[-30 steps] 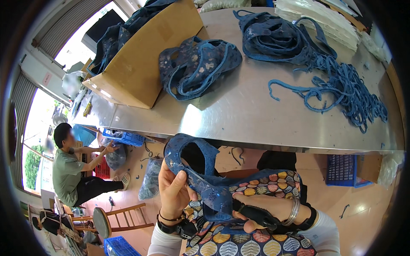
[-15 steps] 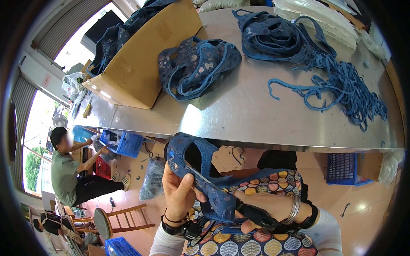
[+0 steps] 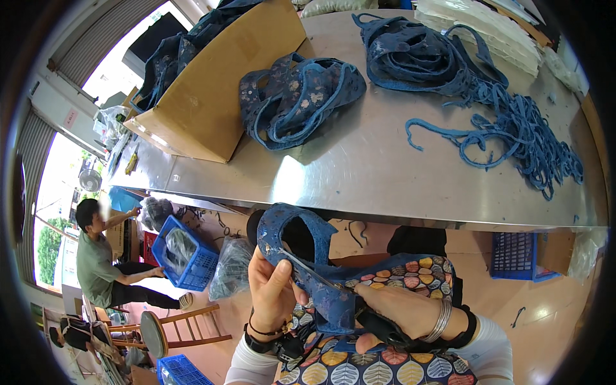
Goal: The person is using scissors to cut patterns out of blue denim-like fabric for shoe uppers.
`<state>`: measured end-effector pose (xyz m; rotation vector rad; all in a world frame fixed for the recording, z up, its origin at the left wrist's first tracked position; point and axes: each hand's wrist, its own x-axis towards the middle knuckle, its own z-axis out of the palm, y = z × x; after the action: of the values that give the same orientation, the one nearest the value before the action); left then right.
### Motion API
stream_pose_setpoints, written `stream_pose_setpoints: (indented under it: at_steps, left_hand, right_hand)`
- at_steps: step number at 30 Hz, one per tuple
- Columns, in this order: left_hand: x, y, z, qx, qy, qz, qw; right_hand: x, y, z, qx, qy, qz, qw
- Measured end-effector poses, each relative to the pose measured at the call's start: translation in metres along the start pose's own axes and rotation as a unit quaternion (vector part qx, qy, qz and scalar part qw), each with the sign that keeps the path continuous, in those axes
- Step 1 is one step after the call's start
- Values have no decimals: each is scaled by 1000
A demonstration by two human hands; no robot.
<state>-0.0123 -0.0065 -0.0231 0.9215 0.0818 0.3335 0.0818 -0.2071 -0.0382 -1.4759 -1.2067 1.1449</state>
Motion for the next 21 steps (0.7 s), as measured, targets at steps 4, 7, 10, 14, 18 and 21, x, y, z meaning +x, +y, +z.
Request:
stream_pose_setpoints:
  at_steps: [4, 7, 10, 14, 18, 21]
  left_hand:
    - [1, -1, 11, 20, 57, 4, 998]
    - [1, -5, 11, 4, 65, 6, 998]
    - [2, -7, 13, -21, 57, -11, 998]
    - [5, -2, 25, -54, 105, -65, 991]
    - [6, -6, 15, -59, 101, -40, 992]
    - [6, -5, 6, -57, 74, -78, 993]
  right_hand:
    - [0, 11, 9, 22, 29, -10, 999]
    - [-1, 15, 13, 43, 34, 5, 998]
    - [5, 6, 17, 130, 71, -26, 989]
    - [3, -3, 10, 142, 71, -18, 987]
    - [-3, 0, 8, 149, 40, 40, 987]
    - [-5, 26, 12, 176, 19, 11, 984]
